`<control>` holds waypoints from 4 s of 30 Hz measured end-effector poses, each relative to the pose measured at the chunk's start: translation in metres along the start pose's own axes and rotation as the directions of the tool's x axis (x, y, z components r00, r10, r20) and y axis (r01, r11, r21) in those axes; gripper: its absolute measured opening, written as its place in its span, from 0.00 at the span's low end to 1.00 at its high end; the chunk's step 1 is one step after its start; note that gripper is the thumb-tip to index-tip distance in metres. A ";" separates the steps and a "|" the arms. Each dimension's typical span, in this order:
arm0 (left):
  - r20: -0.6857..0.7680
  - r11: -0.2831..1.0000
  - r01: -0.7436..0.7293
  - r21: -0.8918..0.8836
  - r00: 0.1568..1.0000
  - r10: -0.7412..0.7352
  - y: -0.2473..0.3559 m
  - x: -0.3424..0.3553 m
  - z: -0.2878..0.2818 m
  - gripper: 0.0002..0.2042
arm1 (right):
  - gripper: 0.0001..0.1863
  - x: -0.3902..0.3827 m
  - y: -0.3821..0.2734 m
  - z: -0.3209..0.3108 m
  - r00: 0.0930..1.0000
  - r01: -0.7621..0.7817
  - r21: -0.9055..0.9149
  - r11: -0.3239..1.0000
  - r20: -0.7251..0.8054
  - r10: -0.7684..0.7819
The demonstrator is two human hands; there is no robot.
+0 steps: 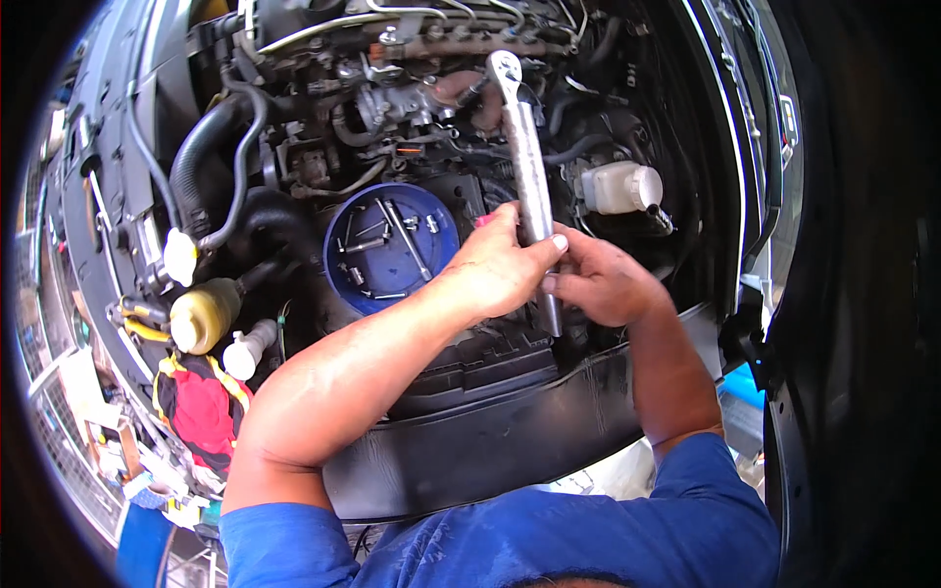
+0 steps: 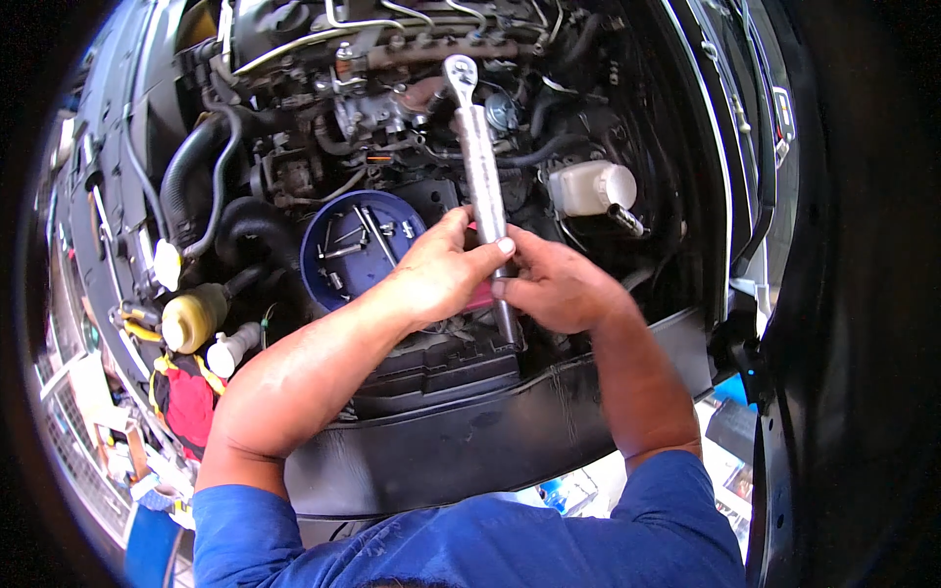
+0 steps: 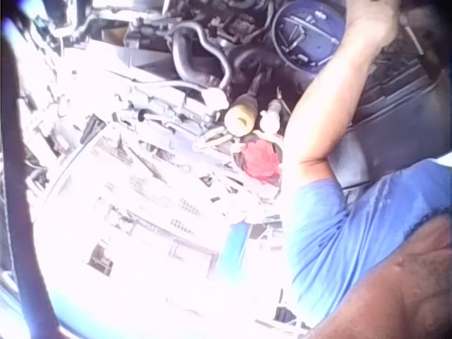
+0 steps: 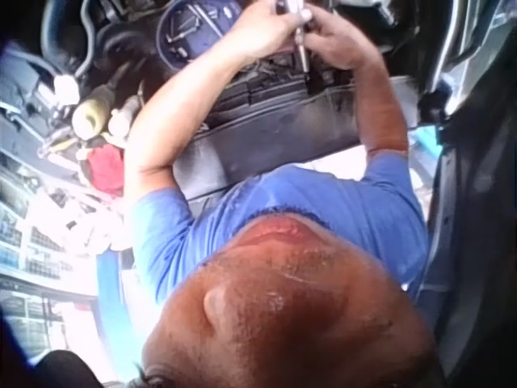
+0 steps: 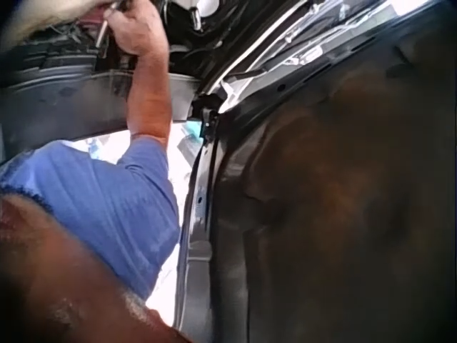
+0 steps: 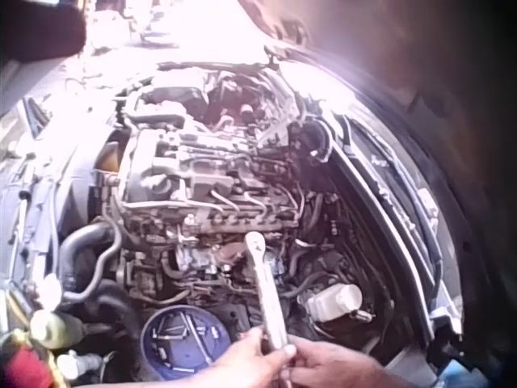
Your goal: Repairing and maintaining engine components using hand tools in an auto repair shop.
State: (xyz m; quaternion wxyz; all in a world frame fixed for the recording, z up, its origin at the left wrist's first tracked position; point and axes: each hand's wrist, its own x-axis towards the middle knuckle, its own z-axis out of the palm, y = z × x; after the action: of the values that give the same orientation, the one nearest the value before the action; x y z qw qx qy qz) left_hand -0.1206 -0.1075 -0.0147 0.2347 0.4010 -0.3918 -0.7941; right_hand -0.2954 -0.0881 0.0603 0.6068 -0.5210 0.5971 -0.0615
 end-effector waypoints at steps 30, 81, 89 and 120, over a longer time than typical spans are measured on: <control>-0.257 0.999 0.030 -0.031 0.966 -0.037 0.010 -0.013 0.070 0.45 | 0.14 0.180 -0.093 -0.097 0.654 0.520 -0.803 -0.292 0.594 -0.467; -0.176 -0.157 0.421 0.893 0.649 0.740 0.033 -0.070 -0.122 0.09 | 0.14 0.213 -0.072 -0.047 0.737 0.045 -0.985 0.168 -0.081 -0.672; -0.244 -0.141 0.454 0.880 0.685 0.686 0.036 -0.067 -0.126 0.08 | 0.17 0.214 -0.071 -0.045 0.702 0.012 -0.992 0.125 -0.081 -0.707; -0.236 -0.006 0.338 0.941 0.669 0.705 0.024 -0.087 -0.101 0.10 | 0.16 0.194 -0.086 -0.058 0.789 0.025 -0.982 0.190 -0.097 -0.607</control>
State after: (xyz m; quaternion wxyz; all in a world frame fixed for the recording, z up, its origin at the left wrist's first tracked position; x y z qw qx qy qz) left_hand 0.0130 -0.1060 0.0068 0.1321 0.6403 -0.7566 -0.0146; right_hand -0.2403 -0.2945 0.0072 -0.0260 -0.8587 0.5088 0.0550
